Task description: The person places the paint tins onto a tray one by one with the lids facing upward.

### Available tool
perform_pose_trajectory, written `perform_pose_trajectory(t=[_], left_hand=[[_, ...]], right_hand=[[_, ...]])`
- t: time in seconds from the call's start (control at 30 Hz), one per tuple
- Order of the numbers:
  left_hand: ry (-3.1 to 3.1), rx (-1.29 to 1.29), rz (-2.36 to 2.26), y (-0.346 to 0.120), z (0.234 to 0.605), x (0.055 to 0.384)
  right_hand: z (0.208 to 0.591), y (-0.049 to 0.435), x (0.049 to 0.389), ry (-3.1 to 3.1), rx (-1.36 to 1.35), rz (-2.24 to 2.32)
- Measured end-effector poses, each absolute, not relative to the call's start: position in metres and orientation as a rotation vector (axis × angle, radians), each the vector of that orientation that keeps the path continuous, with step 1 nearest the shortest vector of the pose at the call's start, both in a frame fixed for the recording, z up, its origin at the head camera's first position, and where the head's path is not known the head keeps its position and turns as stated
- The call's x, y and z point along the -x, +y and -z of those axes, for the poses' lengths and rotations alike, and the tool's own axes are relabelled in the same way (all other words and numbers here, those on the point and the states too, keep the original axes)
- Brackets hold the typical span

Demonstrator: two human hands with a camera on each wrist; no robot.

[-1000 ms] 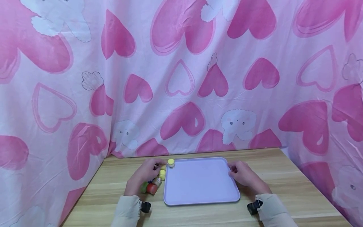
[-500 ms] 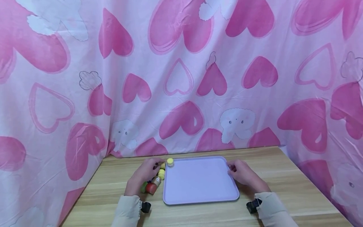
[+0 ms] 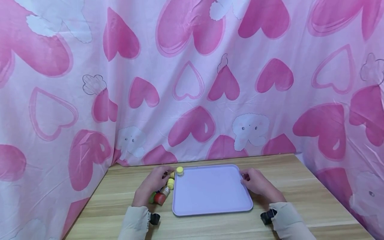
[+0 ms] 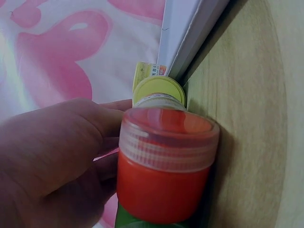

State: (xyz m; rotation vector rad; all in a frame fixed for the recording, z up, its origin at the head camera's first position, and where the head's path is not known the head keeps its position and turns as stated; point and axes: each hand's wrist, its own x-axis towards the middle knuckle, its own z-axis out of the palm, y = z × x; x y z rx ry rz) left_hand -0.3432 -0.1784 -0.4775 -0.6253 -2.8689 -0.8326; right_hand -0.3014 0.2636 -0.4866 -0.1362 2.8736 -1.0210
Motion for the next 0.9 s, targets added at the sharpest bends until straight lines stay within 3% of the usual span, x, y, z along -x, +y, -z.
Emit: perform_pose_trajectory(t=[0.9], left_hand=[[-2.786, 0.656, 0.994, -0.1741, 0.4748, 0.3455]], right_hand=[[0.4853, 0.2625, 0.301, 2.867, 0.128, 1.01]])
